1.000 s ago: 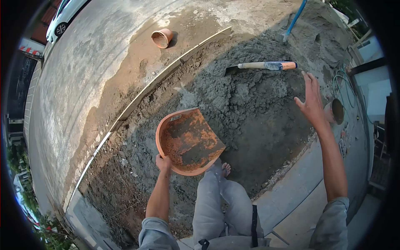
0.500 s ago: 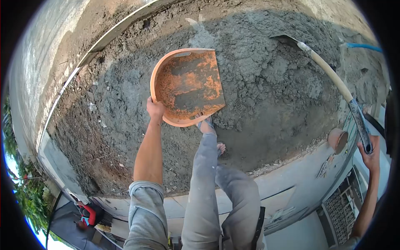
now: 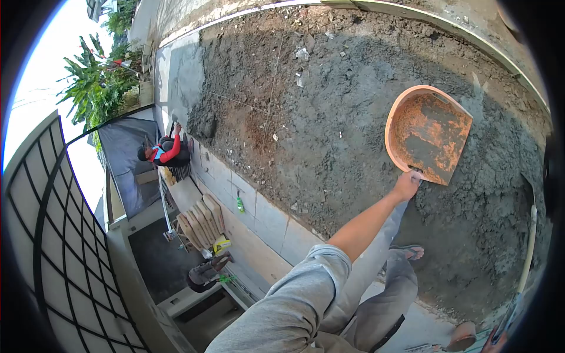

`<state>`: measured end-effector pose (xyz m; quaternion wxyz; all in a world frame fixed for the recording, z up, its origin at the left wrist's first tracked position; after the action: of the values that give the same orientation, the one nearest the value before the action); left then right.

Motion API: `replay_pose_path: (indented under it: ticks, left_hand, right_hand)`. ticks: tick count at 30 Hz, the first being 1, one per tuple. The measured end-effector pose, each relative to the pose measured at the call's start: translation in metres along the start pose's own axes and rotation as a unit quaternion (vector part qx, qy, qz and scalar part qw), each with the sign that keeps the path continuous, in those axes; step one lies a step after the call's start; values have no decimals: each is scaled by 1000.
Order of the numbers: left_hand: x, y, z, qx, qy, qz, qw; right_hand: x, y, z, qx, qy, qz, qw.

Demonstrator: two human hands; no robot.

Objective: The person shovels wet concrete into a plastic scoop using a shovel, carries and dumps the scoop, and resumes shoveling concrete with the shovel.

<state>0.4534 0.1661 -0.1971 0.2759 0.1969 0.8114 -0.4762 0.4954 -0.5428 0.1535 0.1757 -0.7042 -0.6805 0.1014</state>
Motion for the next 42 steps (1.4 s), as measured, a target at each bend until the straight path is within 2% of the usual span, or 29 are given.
replay_pose_path:
  ticks: [4, 6, 8, 9, 10, 14, 15, 17, 18, 19, 21, 24, 27, 29, 31, 33, 34, 35, 37, 40, 42]
  left_hand:
    - [17, -57, -8, 8, 33, -36, 999]
    - [32, -81, -1, -10, 46, -101, 994]
    - [41, -105, -6, -19, 55, -99, 993]
    - [50, -115, -9, -27, 69, -101, 992]
    - [58, -126, -11, -35, 70, -98, 992]
    - [85, -174, -4, -84, 29, -72, 993]
    - [88, -194, -4, -91, -5, -75, 993]
    - [84, -238, 7, -98, 5, -104, 990]
    - [81, -261, 15, -107, 7, -102, 989]
    - [79, -284, 22, -114, 11, -100, 988]
    - [74, -327, 42, -128, 77, -61, 987]
    - [50, -381, 70, -127, 78, -37, 988]
    - [30, -409, 75, -141, 45, -73, 986]
    - [25, -418, 75, -125, 49, -64, 989]
    - [19, -430, 82, -108, 44, -50, 992]
    - [17, -439, 82, -104, 250, -76, 960]
    - [20, -448, 85, -44, 322, -138, 936]
    - [6, -456, 87, -45, 321, -135, 936]
    - [-1, -463, 76, 41, 440, -214, 871]
    - [3, -439, 56, 64, 387, -253, 885]
    - [-4, -426, 47, 52, 377, -251, 890]
  right_hand:
    - [3, 9, 0, -34, -30, -19, 999]
    - [-15, 13, 6, -51, -32, -32, 998]
    - [-23, 17, 4, -75, -39, -55, 995]
    - [-25, 20, 7, -92, -42, -77, 992]
    - [-27, 17, 8, -165, -81, -169, 968]
    - [47, 41, -21, -140, 7, -145, 979]
    - [55, 37, -18, -85, -13, -73, 994]
    - [90, 34, -29, -112, -27, -59, 992]
    - [119, 28, -45, -191, -28, -121, 974]
    - [139, 25, -55, -168, -19, -110, 980]
    - [149, 22, -60, -153, -6, -97, 983]
    - [150, 24, -58, -150, 1, -128, 980]
    - [149, 29, -49, -103, 14, -88, 991]
    - [156, 27, -56, -187, 8, -156, 970]
    - [160, 31, -61, -158, 24, -153, 975]
    - [161, 40, -65, -141, 51, -140, 979]
    - [160, 45, -68, -117, 68, -119, 984]
    - [160, 50, -71, -93, 86, -99, 987]
    - [158, 64, -74, -108, 98, -104, 984]
    - [149, 80, -59, -103, 98, -135, 981]
    - [168, 88, -68, -109, 79, -152, 979]
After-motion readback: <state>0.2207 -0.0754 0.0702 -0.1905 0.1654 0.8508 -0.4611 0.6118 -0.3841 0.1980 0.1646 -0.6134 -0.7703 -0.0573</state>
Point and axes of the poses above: each hand's wrist, its own y-axis towards the middle knuckle, its own z-axis out of the palm, x = y × z, the point moved 6 cm from there along y, towards the middle knuckle, and after that the axes turned 14 degrees about -x, right-handed, at the moved point
